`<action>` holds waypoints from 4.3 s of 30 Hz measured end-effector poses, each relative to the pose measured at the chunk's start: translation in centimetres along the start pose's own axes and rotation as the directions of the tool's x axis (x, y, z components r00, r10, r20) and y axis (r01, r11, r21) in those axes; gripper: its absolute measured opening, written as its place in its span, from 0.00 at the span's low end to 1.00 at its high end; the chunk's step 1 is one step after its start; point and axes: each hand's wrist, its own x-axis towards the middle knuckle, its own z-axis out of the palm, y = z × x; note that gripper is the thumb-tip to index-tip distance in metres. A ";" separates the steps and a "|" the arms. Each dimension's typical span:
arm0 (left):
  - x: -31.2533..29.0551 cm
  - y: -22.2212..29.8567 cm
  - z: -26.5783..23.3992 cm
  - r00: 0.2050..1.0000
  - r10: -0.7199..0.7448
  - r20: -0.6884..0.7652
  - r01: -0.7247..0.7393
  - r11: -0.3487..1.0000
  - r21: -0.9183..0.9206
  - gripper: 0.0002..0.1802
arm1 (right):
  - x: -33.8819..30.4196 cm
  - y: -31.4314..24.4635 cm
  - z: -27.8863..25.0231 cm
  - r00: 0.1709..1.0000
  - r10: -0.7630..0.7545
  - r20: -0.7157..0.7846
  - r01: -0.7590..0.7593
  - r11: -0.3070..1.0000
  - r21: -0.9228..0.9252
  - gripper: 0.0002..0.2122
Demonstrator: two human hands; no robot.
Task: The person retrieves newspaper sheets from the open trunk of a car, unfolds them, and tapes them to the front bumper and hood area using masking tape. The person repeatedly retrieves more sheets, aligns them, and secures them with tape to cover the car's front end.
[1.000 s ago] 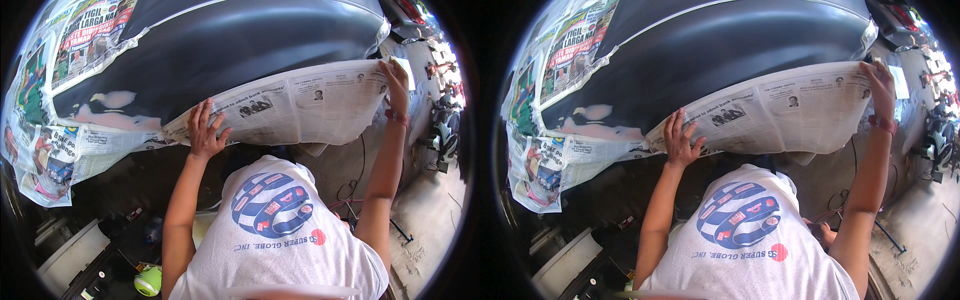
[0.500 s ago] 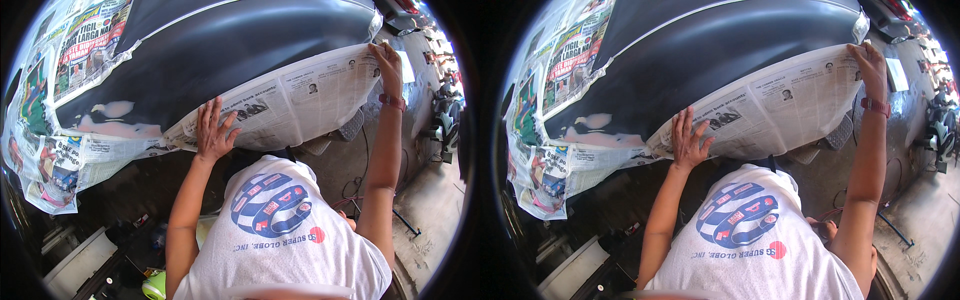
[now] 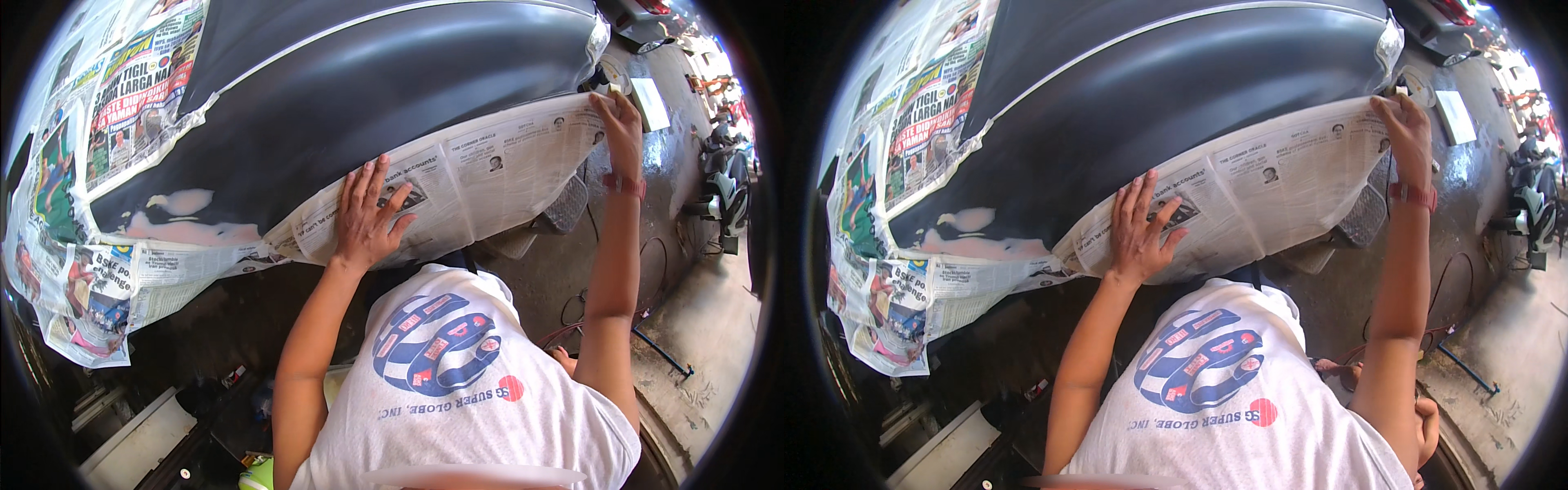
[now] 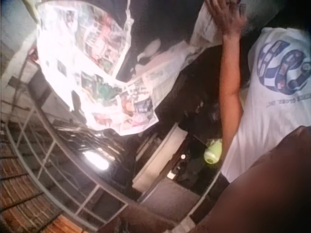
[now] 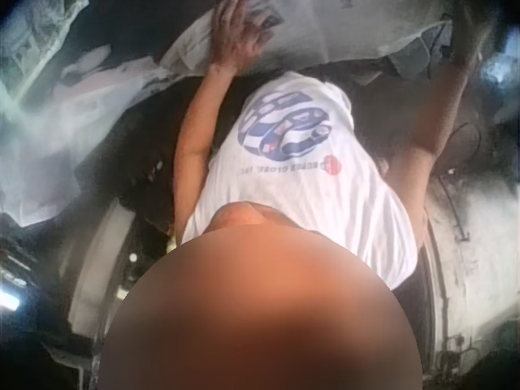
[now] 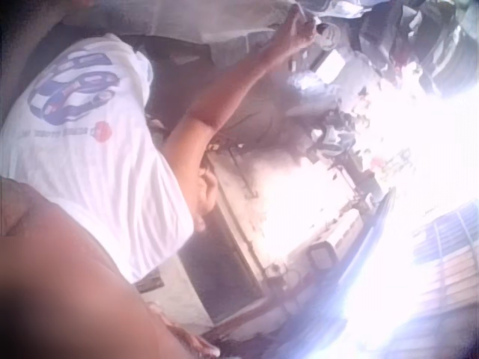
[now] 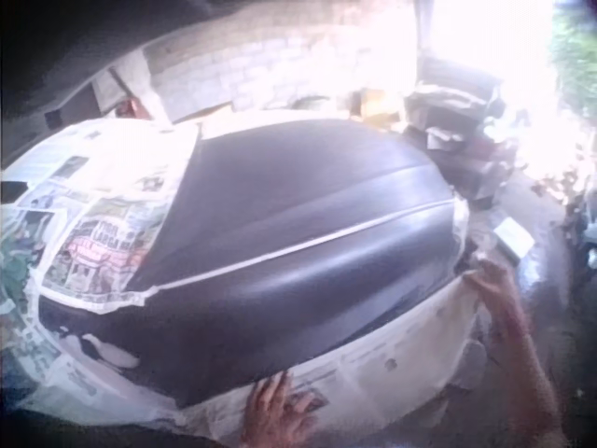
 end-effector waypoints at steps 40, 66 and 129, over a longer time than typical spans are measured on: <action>9.8 6.9 0.7 0.980 0.082 0.183 -0.087 0.996 0.022 0.38 | 1.2 5.6 5.2 0.995 0.084 0.046 -0.091 0.982 0.167 0.14; 14.7 10.6 2.7 0.972 0.087 0.218 -0.088 0.996 -0.005 0.37 | 2.4 6.0 5.7 0.978 0.178 0.108 -0.176 0.984 -0.026 0.22; -6.4 0.2 -3.9 0.869 -0.450 -0.205 0.475 0.874 0.098 0.44 | -11.3 -1.6 8.3 0.970 -0.029 -0.241 0.114 0.931 0.347 0.15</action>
